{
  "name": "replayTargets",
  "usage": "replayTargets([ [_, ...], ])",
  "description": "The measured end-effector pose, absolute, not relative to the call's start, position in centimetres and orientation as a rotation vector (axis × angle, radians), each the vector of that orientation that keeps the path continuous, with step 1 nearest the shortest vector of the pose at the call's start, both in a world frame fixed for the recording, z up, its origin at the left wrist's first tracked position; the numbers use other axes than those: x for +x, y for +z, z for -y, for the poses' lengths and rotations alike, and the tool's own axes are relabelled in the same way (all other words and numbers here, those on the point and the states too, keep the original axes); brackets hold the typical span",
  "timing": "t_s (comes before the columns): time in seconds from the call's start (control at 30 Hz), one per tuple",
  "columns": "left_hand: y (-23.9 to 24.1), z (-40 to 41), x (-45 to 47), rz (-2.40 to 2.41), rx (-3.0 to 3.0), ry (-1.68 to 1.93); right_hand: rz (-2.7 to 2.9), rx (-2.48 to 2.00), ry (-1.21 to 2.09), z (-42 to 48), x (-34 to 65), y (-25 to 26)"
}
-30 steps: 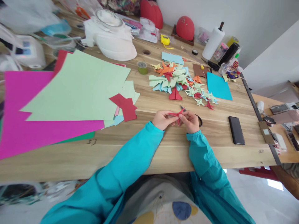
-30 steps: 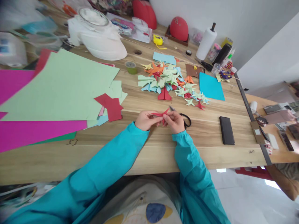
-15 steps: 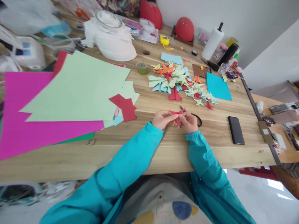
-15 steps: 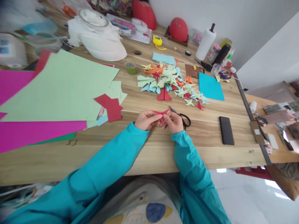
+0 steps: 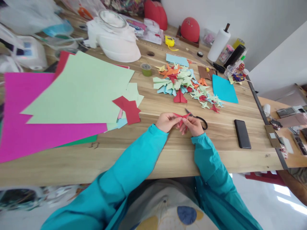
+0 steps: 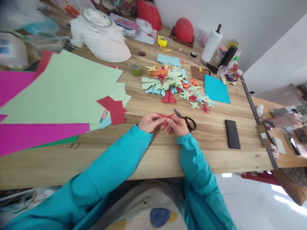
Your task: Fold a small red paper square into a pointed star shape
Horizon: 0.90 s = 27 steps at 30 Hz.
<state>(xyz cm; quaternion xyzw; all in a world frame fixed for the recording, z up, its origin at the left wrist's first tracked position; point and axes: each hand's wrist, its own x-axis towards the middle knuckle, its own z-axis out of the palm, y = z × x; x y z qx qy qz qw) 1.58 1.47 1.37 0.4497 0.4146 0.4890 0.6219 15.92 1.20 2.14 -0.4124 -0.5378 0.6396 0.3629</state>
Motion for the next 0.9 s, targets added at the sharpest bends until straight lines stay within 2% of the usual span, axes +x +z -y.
replayTargets([
  [0.2, 1.22, -1.6, 1.35, -0.905, 1.066, 1.068, 1.438, -1.0, 1.751, -1.4, 16.24, 2.02],
  [0.9, 1.42, -1.33, 1.82, -0.96, 0.977, 1.112, 1.354, -1.019, 1.625, -1.14, 15.73, 2.04],
])
